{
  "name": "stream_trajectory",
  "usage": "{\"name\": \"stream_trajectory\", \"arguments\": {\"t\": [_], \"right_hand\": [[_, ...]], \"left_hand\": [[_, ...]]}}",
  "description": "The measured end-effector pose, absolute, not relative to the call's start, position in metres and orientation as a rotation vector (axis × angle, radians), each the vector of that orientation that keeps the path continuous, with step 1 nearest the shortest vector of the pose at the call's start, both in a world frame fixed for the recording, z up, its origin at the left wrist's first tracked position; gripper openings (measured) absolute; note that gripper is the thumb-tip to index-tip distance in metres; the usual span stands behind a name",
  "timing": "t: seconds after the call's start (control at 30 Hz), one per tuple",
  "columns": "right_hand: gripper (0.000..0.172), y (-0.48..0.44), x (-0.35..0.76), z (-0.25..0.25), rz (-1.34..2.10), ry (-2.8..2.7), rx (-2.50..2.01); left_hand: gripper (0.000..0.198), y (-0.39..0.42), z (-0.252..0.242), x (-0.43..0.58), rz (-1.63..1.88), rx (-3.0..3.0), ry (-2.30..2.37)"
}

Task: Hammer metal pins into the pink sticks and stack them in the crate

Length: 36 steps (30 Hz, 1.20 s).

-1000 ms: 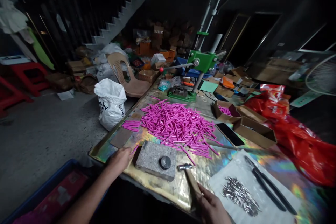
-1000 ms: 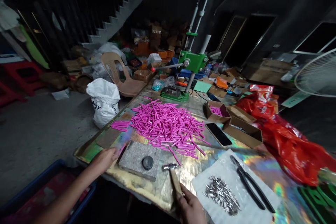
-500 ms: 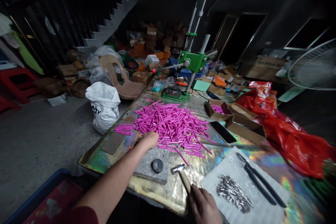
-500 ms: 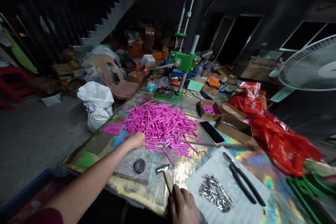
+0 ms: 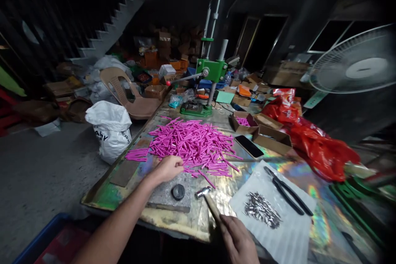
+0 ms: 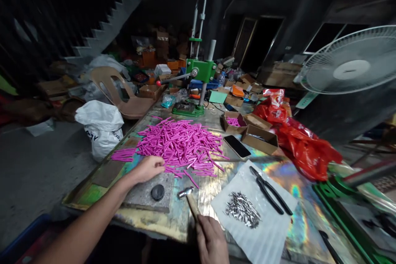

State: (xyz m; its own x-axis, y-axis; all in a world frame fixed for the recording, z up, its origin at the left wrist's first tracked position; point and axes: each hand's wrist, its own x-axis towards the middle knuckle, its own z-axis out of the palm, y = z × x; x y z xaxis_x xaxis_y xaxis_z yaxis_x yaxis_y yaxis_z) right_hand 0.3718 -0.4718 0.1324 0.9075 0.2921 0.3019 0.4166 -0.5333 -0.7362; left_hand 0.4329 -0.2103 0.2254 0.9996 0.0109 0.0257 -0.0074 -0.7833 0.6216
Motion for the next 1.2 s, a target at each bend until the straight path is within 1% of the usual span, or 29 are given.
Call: {"name": "stream_trajectory", "arguments": {"t": [0.07,0.1,0.2,0.3,0.4,0.5,0.6,0.7,0.77,0.8,0.87,0.9,0.93,1.1,1.13,1.2], "right_hand": [[0.026,-0.464,0.37,0.147,-0.046,-0.507,-2.102],[0.026,-0.459,0.368,0.154,0.01,-0.48,-2.066],[0.027,-0.44,0.36,0.173,0.16,-0.363,-1.942],[0.029,-0.421,0.35,0.186,0.327,-0.334,-1.735],[0.032,-0.41,0.342,0.187,0.407,-0.338,-1.506],[0.036,-0.408,0.337,0.176,0.471,-0.281,-1.354],[0.043,-0.409,0.334,0.164,0.567,-0.236,-1.21],[0.045,-0.413,0.329,0.157,0.606,-0.233,-1.169],[0.045,-0.42,0.329,0.155,0.614,-0.243,-1.237],[0.044,-0.426,0.331,0.155,0.586,-0.249,-1.344],[0.04,-0.444,0.341,0.156,0.445,-0.25,-1.664],[0.038,-0.455,0.349,0.157,0.313,-0.246,-1.883],[0.033,-0.467,0.359,0.157,0.214,-0.222,-2.004],[0.013,-0.516,0.414,0.151,-0.027,-0.179,-2.345],[0.011,-0.521,0.422,0.148,-0.043,-0.198,-2.406],[0.013,-0.524,0.432,0.14,-0.061,-0.244,-2.51]], "left_hand": [[0.007,-0.221,0.229,0.413,-0.025,2.119,-0.006],[0.008,-0.227,0.229,0.403,-0.082,1.951,0.012],[0.021,-0.249,0.223,0.374,-0.206,1.594,0.165],[0.03,-0.271,0.21,0.352,-0.207,1.367,0.241],[0.031,-0.285,0.198,0.338,-0.137,1.261,0.28],[0.029,-0.29,0.19,0.328,-0.104,1.239,0.28],[0.028,-0.289,0.185,0.322,-0.168,1.234,0.254],[0.029,-0.287,0.181,0.32,-0.253,1.245,0.205],[0.029,-0.287,0.178,0.32,-0.276,1.262,0.178],[0.029,-0.287,0.177,0.32,-0.272,1.276,0.178],[0.028,-0.286,0.177,0.32,-0.25,1.315,0.198],[0.028,-0.286,0.178,0.32,-0.239,1.337,0.211],[0.029,-0.285,0.179,0.32,-0.228,1.355,0.224],[0.032,-0.288,0.181,0.319,-0.156,1.381,0.299],[0.032,-0.289,0.18,0.319,-0.165,1.389,0.3],[0.031,-0.29,0.179,0.319,-0.208,1.411,0.286]]}}
